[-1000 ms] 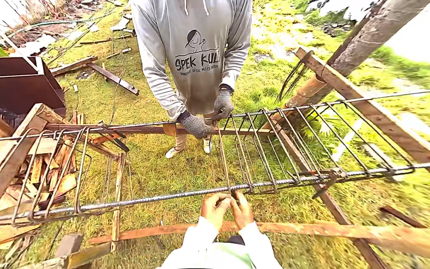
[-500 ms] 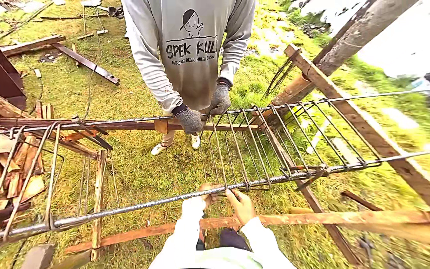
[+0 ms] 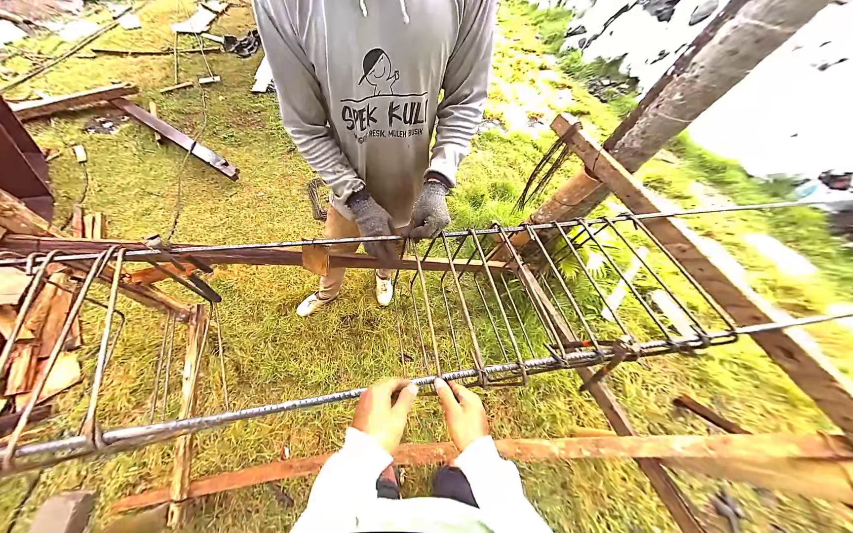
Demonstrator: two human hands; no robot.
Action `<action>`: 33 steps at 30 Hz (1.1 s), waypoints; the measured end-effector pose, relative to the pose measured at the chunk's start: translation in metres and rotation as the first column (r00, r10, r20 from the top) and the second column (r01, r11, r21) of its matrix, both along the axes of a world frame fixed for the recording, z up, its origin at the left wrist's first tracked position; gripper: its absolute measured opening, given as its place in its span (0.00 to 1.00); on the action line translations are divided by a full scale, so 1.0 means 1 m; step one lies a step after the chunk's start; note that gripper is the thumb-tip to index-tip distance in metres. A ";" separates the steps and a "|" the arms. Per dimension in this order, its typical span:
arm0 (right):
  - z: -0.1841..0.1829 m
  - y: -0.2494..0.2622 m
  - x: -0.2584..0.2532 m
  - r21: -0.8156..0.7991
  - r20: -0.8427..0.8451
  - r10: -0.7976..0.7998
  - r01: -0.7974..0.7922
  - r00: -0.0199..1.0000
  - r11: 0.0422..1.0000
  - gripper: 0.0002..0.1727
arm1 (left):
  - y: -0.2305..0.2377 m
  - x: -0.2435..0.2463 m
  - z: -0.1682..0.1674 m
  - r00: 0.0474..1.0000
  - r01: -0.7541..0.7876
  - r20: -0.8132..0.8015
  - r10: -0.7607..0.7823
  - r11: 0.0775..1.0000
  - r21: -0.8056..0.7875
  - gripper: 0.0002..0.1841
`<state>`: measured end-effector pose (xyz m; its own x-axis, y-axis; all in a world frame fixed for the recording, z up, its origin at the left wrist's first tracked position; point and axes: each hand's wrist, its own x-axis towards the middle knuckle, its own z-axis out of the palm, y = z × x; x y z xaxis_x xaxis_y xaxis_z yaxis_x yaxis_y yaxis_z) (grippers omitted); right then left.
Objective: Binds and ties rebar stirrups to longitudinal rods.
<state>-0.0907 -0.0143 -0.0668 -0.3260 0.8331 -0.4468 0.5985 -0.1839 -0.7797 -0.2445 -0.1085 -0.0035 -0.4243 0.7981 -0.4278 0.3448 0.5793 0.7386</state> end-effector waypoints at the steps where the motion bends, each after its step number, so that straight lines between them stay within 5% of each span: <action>1: -0.001 0.000 -0.001 0.007 -0.005 -0.003 0.003 1.000 1.000 0.23 | 0.015 -0.005 0.015 0.982 0.087 -0.161 -0.098 0.994 -0.069 0.22; 3: -0.003 0.001 -0.003 0.024 0.000 -0.001 0.001 1.000 1.000 0.24 | 0.051 -0.014 0.024 0.919 0.196 -0.273 -0.286 0.929 -0.314 0.25; 5: -0.003 0.000 -0.003 0.044 0.018 0.016 -0.017 1.000 0.999 0.25 | 0.082 -0.020 0.004 0.924 0.273 -0.094 -0.370 0.813 -0.514 0.29; 9: 0.002 -0.003 -0.007 0.098 0.052 0.019 -0.025 0.998 0.995 0.25 | 0.096 -0.023 -0.022 0.992 0.125 0.050 -0.116 0.837 -0.533 0.29; 11: 0.006 -0.003 -0.008 0.114 0.072 0.030 -0.038 0.997 0.993 0.26 | 0.099 -0.022 -0.027 0.993 0.042 0.118 0.013 0.889 -0.455 0.28; 15: 0.012 -0.001 -0.004 0.085 0.109 0.089 -0.098 0.990 0.991 0.27 | 0.088 -0.022 -0.040 0.961 0.203 0.220 -0.165 0.965 -0.165 0.24; 19: 0.009 0.002 -0.001 0.092 0.115 0.118 -0.129 0.986 0.987 0.26 | 0.059 -0.004 -0.035 0.971 0.239 -0.014 -0.239 0.971 -0.010 0.19; 23: 0.005 0.009 0.008 -0.002 0.030 0.210 -0.210 0.977 0.978 0.23 | 0.036 0.026 -0.045 0.938 0.200 -0.308 -0.159 0.974 0.106 0.21; 27: 0.006 0.005 0.025 -0.149 -0.125 0.051 -0.069 0.991 0.986 0.19 | 0.024 0.049 -0.070 0.913 0.138 -0.407 0.013 0.930 0.340 0.26; 31: 0.037 0.005 0.015 -0.187 0.077 0.076 -0.060 0.994 0.981 0.20 | 0.029 0.058 -0.089 0.869 0.104 -0.459 0.184 0.839 0.534 0.19; 33: 0.047 0.013 0.009 -0.333 0.042 0.075 -0.057 0.996 0.941 0.19 | 0.028 0.055 -0.089 0.884 0.118 -0.440 0.158 0.835 0.537 0.20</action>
